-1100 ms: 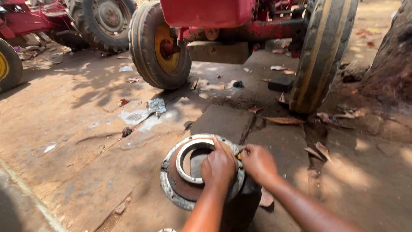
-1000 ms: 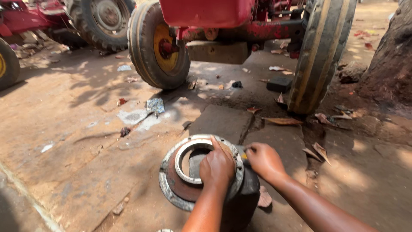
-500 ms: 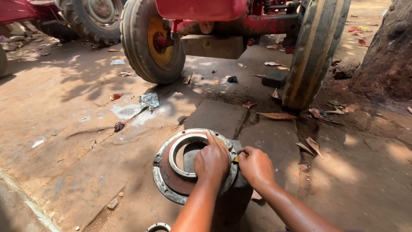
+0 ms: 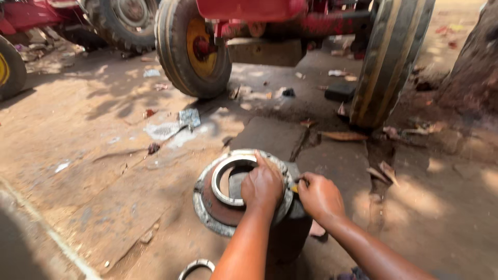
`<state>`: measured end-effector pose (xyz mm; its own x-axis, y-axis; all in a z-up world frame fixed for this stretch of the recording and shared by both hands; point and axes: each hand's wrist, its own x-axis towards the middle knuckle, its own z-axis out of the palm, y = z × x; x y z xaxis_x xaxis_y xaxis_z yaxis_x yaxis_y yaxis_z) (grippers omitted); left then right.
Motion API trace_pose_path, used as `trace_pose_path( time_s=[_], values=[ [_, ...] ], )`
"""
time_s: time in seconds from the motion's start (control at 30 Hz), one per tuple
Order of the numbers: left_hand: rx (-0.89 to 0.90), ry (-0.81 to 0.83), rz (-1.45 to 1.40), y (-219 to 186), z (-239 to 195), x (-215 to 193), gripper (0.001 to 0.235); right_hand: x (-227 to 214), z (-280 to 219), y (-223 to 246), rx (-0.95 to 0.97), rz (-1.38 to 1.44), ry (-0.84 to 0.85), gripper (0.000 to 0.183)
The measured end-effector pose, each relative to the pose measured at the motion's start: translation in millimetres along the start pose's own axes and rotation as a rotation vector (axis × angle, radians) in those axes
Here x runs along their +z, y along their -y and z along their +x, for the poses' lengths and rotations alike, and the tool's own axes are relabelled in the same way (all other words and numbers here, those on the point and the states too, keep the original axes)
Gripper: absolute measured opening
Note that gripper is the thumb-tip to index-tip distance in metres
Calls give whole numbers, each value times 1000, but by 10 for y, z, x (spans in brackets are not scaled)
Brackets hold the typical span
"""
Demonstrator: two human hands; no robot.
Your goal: The person uses a yellow scraper tool to clean the inner and outer surfaces of a large, circular metal machinery part resting on a stone block. They repeatedly scrape the metal ring and the surrounding flange area to remove debris.
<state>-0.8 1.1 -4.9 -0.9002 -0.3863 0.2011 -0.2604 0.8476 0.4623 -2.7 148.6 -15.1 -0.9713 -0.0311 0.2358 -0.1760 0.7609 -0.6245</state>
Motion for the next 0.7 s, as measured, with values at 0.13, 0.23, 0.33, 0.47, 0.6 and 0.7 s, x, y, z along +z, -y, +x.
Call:
trace_pose_path(
  time_s=[0.13,0.23,0.33,0.47,0.6,0.7],
  values=[
    [-16,23,23,0,-11,13,79,81,11,145,23,-110,-41,29],
    [17,12,38,-1,-22,55,79,78,-14,124,29,-87,-48,28],
    [28,-37,28,17,14,100,76,71,-50,96,25,-60,-6,27],
    [54,-50,57,80,31,197,74,133,-90,124,9,-26,-103,27],
    [74,-60,61,58,44,158,75,52,-28,162,59,-16,-55,27],
    [95,-80,72,52,-28,106,74,-1,-59,110,-28,-66,49,29]
  ],
)
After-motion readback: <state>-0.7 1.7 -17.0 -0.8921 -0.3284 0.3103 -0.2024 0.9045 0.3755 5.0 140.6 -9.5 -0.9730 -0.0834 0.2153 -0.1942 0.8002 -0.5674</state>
